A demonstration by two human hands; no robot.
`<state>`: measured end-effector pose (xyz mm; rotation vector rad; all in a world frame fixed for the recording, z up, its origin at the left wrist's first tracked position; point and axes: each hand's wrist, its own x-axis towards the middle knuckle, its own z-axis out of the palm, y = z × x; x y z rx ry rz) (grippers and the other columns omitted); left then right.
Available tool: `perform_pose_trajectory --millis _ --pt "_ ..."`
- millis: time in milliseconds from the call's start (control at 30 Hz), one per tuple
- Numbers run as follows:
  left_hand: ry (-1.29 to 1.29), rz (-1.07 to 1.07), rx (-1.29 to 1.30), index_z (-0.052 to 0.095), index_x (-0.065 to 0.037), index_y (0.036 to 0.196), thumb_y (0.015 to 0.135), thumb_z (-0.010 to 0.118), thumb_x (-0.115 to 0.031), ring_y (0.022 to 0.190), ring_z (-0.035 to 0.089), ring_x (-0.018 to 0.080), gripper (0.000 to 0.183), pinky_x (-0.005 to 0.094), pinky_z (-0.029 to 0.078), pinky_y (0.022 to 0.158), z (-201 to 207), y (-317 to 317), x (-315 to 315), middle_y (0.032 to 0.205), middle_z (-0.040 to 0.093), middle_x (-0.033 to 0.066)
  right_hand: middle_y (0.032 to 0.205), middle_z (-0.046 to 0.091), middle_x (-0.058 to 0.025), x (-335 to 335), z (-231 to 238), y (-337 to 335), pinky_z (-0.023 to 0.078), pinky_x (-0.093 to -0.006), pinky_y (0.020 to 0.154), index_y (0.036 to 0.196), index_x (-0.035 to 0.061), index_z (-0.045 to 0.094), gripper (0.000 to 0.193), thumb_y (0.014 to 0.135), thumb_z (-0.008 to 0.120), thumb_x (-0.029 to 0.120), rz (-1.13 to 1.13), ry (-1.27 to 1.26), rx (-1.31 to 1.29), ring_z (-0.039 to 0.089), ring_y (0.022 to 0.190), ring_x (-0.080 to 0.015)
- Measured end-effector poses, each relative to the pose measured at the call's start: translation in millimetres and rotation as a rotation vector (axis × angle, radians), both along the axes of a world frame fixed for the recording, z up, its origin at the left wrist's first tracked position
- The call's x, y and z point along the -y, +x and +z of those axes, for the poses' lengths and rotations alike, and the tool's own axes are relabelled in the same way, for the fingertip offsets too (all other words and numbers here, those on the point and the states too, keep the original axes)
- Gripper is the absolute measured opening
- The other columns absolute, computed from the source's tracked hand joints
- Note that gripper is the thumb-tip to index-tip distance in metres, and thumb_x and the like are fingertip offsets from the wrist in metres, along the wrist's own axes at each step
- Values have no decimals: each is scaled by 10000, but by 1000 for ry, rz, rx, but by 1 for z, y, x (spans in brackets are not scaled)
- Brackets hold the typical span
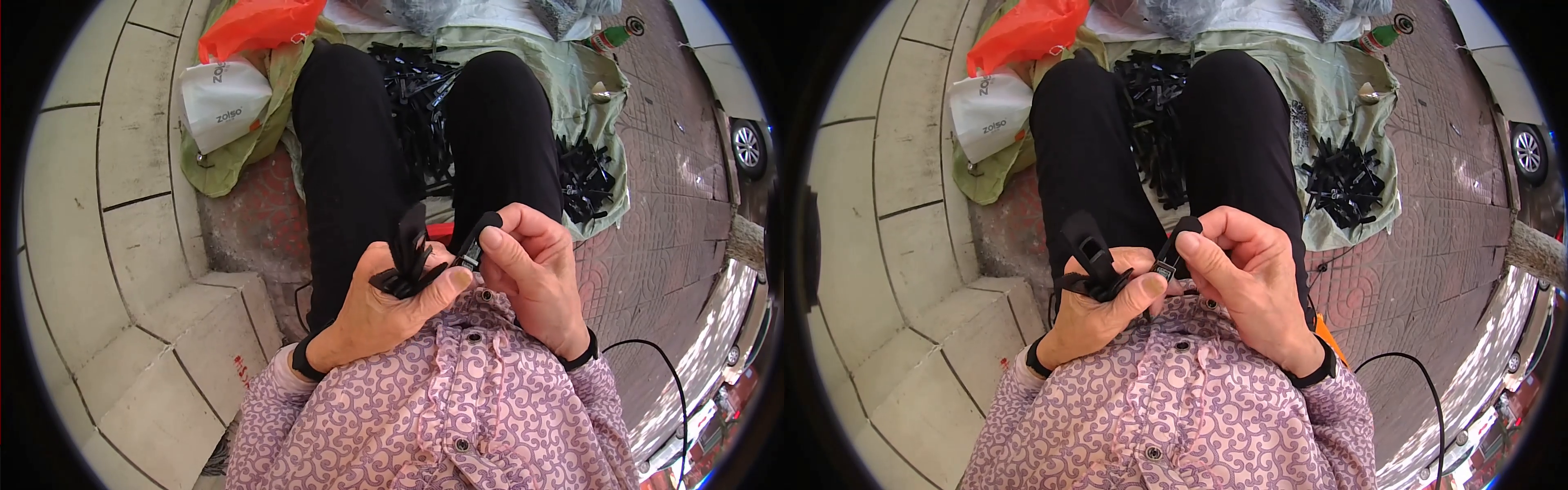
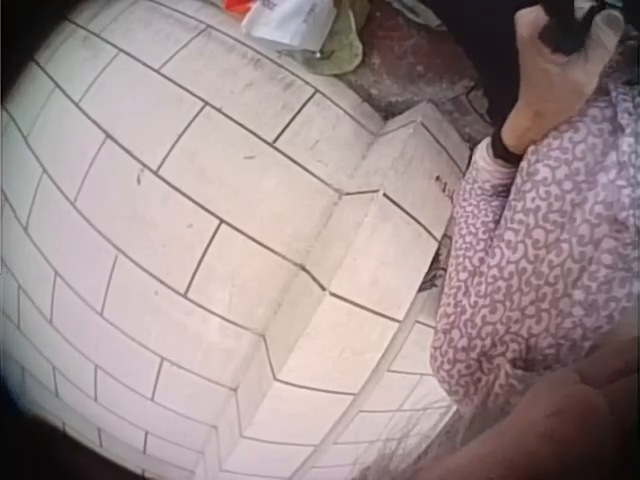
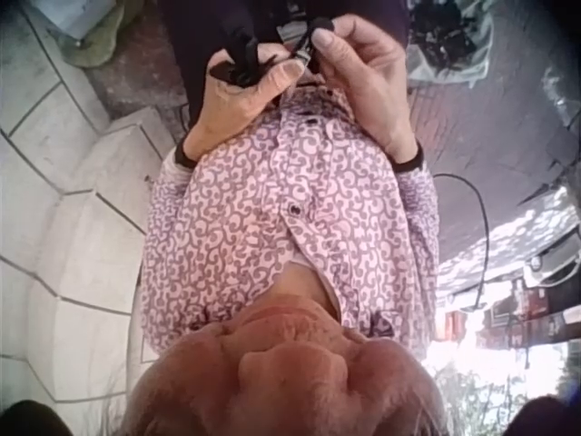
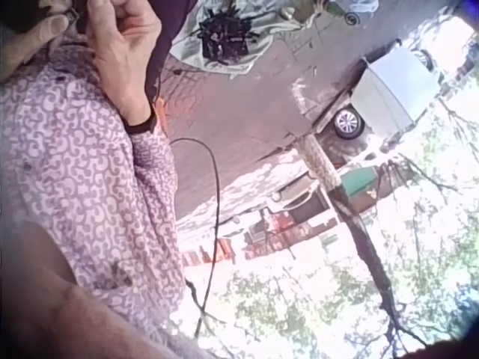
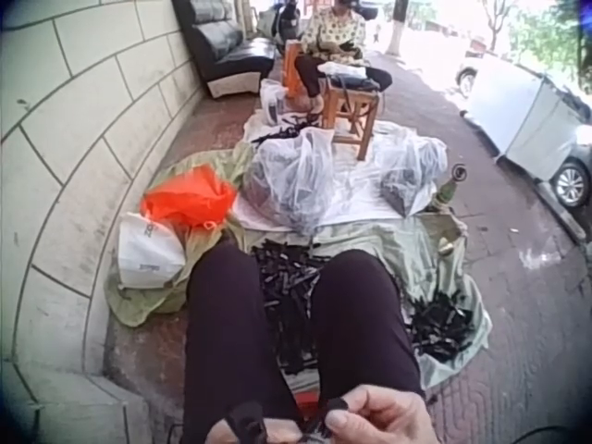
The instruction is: Assembling small black plastic components by hand while seated.
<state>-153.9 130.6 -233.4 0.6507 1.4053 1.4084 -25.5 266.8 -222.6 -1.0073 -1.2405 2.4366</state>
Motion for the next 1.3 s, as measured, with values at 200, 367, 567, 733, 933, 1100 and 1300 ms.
perform_pose_trajectory --millis 200,367,567,733,933,1100,1300 --pt "-86 72 0 679 2 843 876 730 -60 699 615 76 87 226 487 644 1 2 2 752 662 22 659 552 45 -3 5 0 329 -148 478 926 34 624 100 958 642 127 44 -189 -10 460 547 -4" --pt "-137 7 66 684 1 843 927 681 -130 633 559 74 156 225 440 595 3 -2 -2 702 624 8 648 569 35 -5 1 0 330 -148 475 875 51 619 120 953 651 135 121 -149 51 488 556 -5" --pt "-168 -48 121 684 24 846 956 602 -166 585 521 79 235 242 413 551 5 -2 -4 655 598 31 611 536 48 -13 -6 5 285 -164 444 821 49 617 143 927 680 121 -28 -151 19 431 501 -6" --pt "-209 -131 77 694 5 839 956 599 -123 590 508 62 198 227 398 571 11 -3 -10 643 590 -7 583 516 58 -13 -4 14 277 -180 441 822 35 621 132 919 684 98 -89 -56 29 416 490 -8" --pt "-326 -9 141 681 21 892 964 571 -146 563 493 48 212 206 394 566 15 -1 -13 713 632 40 583 483 51 -54 4 52 268 -215 435 763 101 540 187 905 657 64 -420 7 -20 367 463 -34" --pt "-216 23 120 651 14 1015 978 564 -201 573 506 55 235 197 393 574 3 5 -25 746 608 37 596 477 36 -122 -56 136 258 -220 413 777 96 542 198 908 690 105 -742 228 87 365 439 -43" --pt "-316 114 204 612 16 1057 984 544 -228 650 548 83 263 225 446 619 1 10 -31 812 603 45 625 520 13 -150 -196 214 306 -215 412 809 75 573 200 853 761 128 -1000 83 424 419 454 -58"
